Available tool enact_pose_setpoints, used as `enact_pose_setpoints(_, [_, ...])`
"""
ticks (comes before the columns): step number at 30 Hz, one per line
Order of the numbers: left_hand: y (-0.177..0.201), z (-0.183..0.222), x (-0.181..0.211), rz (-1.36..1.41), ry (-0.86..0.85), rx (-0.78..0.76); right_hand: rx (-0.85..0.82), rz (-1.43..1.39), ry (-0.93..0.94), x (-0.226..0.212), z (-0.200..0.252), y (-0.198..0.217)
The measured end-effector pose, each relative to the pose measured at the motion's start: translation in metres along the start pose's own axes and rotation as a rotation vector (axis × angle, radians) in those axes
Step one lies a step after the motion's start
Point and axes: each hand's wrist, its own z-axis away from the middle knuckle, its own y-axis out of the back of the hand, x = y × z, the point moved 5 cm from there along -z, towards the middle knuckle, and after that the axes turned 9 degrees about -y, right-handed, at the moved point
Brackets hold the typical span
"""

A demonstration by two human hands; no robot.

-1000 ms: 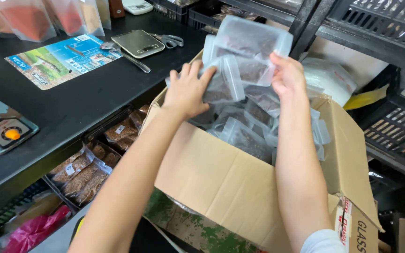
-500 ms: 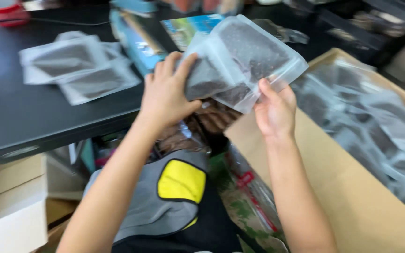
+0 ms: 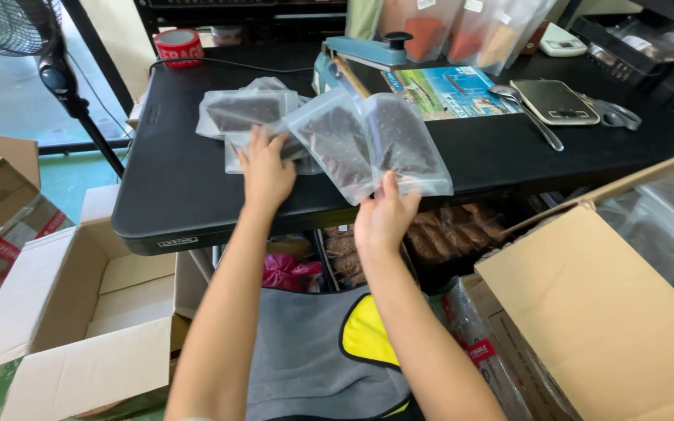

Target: The person removes small plastic bags containing dark powder from a cardboard box, places them on a table, and uses a heat sealer to seal the openings of the bags.

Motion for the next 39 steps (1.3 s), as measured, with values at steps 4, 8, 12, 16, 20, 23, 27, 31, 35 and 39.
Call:
enact_pose_setpoints(4, [-0.013, 0.027, -0.001, 0.442, 0.279, 0.039, -0.025, 0.022, -0.014, 0.044, 0.011, -0.014])
enact_pose_setpoints(8, [-0.004, 0.016, -0.013, 0.701, 0.390, 0.232, -0.170, 0.117, -0.153, 0.072, 0.035, -0.020])
enact_pose_setpoints(12, [0.034, -0.020, -0.047, 0.530, 0.115, 0.206, -0.254, 0.266, -0.107, 0.031, 0.029, -0.017])
enact_pose_setpoints(16, [0.039, -0.074, -0.074, 0.195, 0.034, -0.006, -0.318, 0.305, -0.054, -0.007, 0.008, -0.028])
enact_pose_setpoints(20, [0.078, -0.033, 0.018, -0.500, -0.072, -0.056, -0.391, 0.494, 0.083, -0.016, -0.005, -0.047])
enact_pose_setpoints(23, [0.050, -0.022, 0.015, -0.400, -0.039, -0.307, -0.468, 0.452, 0.114, -0.019, -0.011, -0.081])
enact_pose_setpoints(27, [0.046, -0.024, -0.015, -0.322, -0.012, -0.015, -0.443, 0.330, -0.233, 0.006, -0.044, -0.115])
enact_pose_setpoints(31, [0.062, 0.015, -0.018, -0.132, 0.243, 0.606, -0.442, 0.500, -0.439, 0.067, -0.099, -0.103])
enact_pose_setpoints(35, [0.007, 0.016, 0.018, -0.490, -0.251, 0.190, -0.483, 1.149, -0.250, 0.077, -0.114, -0.094])
enact_pose_setpoints(39, [-0.043, -0.011, -0.014, -0.535, -0.183, 0.007, -0.629, 1.812, 0.045, 0.028, -0.094, -0.090])
